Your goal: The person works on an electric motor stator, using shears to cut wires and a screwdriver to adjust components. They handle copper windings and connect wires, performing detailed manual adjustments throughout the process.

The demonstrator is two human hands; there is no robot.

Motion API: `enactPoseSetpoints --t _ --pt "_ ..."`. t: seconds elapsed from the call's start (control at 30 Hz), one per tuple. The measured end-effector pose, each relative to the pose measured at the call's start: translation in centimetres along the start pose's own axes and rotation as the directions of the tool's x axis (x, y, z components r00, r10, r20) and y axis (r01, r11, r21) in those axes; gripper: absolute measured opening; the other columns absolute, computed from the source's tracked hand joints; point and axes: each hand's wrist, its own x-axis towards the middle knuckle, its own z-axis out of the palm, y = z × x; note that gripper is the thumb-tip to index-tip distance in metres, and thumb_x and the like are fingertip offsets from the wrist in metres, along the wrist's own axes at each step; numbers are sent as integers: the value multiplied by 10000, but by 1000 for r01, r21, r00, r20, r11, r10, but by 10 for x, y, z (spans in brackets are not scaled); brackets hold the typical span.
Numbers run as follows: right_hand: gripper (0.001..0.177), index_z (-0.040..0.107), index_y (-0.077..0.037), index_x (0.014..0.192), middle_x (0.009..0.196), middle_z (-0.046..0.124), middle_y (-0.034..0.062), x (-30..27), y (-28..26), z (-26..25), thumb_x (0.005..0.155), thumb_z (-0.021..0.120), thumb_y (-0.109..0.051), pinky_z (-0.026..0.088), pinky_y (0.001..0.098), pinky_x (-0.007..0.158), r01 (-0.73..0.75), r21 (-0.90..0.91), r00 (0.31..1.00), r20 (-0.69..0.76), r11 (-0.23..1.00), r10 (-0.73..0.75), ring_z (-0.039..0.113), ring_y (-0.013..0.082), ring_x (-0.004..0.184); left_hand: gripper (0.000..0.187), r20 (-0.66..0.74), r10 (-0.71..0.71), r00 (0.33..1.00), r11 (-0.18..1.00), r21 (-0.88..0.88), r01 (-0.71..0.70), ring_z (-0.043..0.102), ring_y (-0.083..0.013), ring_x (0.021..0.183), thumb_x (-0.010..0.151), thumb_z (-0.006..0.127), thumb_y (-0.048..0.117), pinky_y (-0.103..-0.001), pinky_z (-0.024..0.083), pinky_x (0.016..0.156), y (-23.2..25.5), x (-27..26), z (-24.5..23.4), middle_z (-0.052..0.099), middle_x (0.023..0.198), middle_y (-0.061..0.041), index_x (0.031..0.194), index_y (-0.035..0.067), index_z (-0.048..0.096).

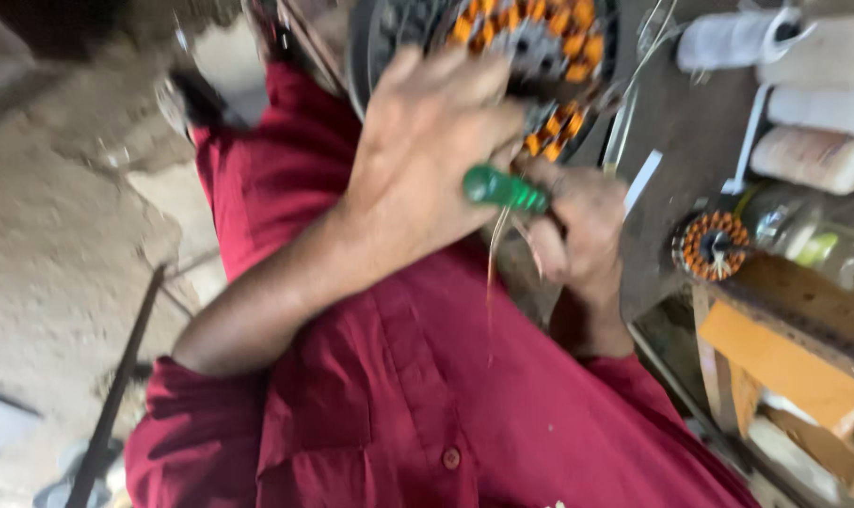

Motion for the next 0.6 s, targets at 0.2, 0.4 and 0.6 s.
enactPoseSetpoints --t 0.2,0.4,0.6 --pt "336 682 102 1159 773 652 123 1 -3 6 854 719 -33 456 390 560 -12 -47 1000 6 999 12 607 256 571 149 62 -53 997 999 -9 53 584 -274 951 787 809 142 -426 408 806 1 -3 1 574 957 -70 861 74 700" --pt "166 650 30 1034 786 633 84 -35 44 16 913 556 -35 438 279 530 -85 575 912 -283 813 295 571 137 593 166 64 -44 997 999 -24 45 579 -262 971 830 827 114 -411 405 834 -5 -11 1 570 972 -61 964 88 732" --pt "148 658 12 1107 761 565 46 -73 115 46 994 586 -49 383 265 556 -447 690 514 -322 569 795 498 125 618 277 84 15 996 1000 -23 -13 548 -277 1008 824 824 109 -415 390 884 -2 -17 -3 560 1022 -75 1086 83 741"
